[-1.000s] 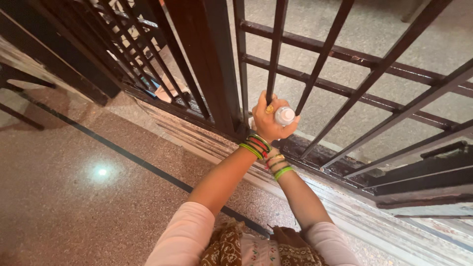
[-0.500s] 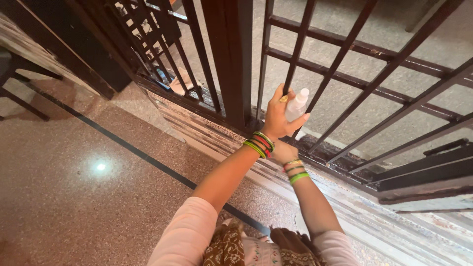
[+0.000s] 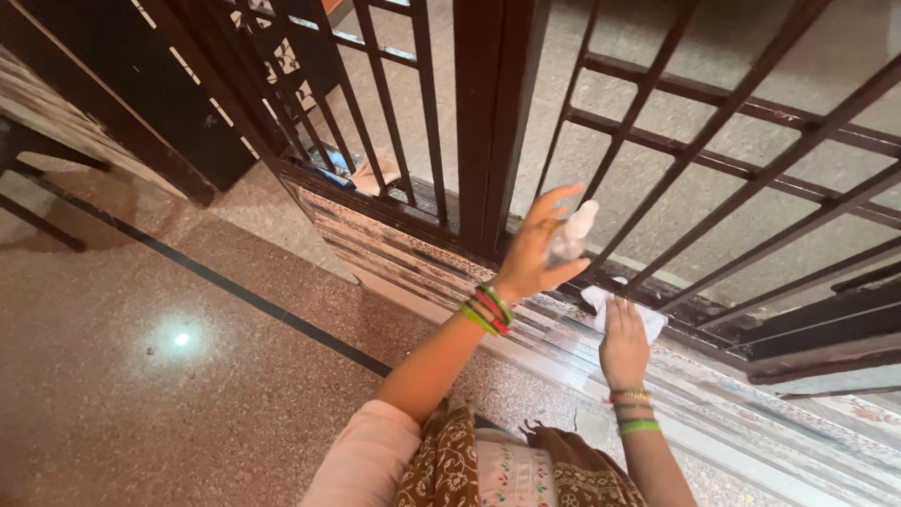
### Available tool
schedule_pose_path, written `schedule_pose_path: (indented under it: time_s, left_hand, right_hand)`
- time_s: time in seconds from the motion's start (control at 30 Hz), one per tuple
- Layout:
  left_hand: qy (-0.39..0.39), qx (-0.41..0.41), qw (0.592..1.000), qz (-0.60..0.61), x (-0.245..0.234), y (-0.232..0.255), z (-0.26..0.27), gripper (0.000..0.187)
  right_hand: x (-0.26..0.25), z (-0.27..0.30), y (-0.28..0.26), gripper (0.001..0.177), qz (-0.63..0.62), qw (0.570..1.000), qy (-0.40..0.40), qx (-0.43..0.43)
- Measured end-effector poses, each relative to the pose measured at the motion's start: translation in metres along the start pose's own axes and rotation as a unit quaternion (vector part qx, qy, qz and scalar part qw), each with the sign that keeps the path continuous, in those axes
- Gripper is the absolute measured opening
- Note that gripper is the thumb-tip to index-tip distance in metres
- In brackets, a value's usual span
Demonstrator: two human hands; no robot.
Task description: The person cleans a metal security gate by spraying a liquid from a small bottle and wiping the bars with a white cloth. The person repeatedly sprays and wipes the lower horizontal and vertical bars of the gate.
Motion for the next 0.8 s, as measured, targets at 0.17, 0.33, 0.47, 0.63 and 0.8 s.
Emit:
schedule_pose_path:
  time_s: [0.17, 0.33, 0.47, 0.63, 0.8]
  left_hand:
    - [0.093, 0.143, 0.983, -0.070, -0.067, 0.059, 0.000, 0.050]
    - [-0.019, -0.005, 0.979, 0.203, -0.087, 0.048, -0.039, 0.075]
    - [-0.081, 0.057, 0.980, 0.172, -0.081, 0.047, -0.062, 0.066]
    - [-0.142, -0.004, 0.970, 0.198, -0.061, 0.009, -0.092, 0.052]
    - [-0.177, 0.001, 0.961, 0.212, -0.052, 0.001, -0.102, 0.059]
  right_hand:
    - [-0.014, 0.000, -0.048, 0.063, -0.121, 0.992, 0.018, 0.011]
    - [-0.074, -0.058, -0.118, 0.072, -0.113, 0.983, 0.119, -0.086]
    - [-0.061, -0.101, -0.142, 0.063, -0.043, 0.988, 0.102, -0.111]
    - [0.021, -0.118, -0.146, 0.050, 0.081, 0.993, 0.026, -0.086]
    - [0.070, -0.131, -0.131, 0.052, 0.156, 0.986, -0.016, -0.056]
Point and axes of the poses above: each hand's wrist, its own z-axis away from the middle knuckle, its own x-axis out of the palm, y = z × x, the point moved 9 cm from there along -z, towards the middle knuckle, and after that the axes turned 10 degrees about -x, right-handed, at the moved point
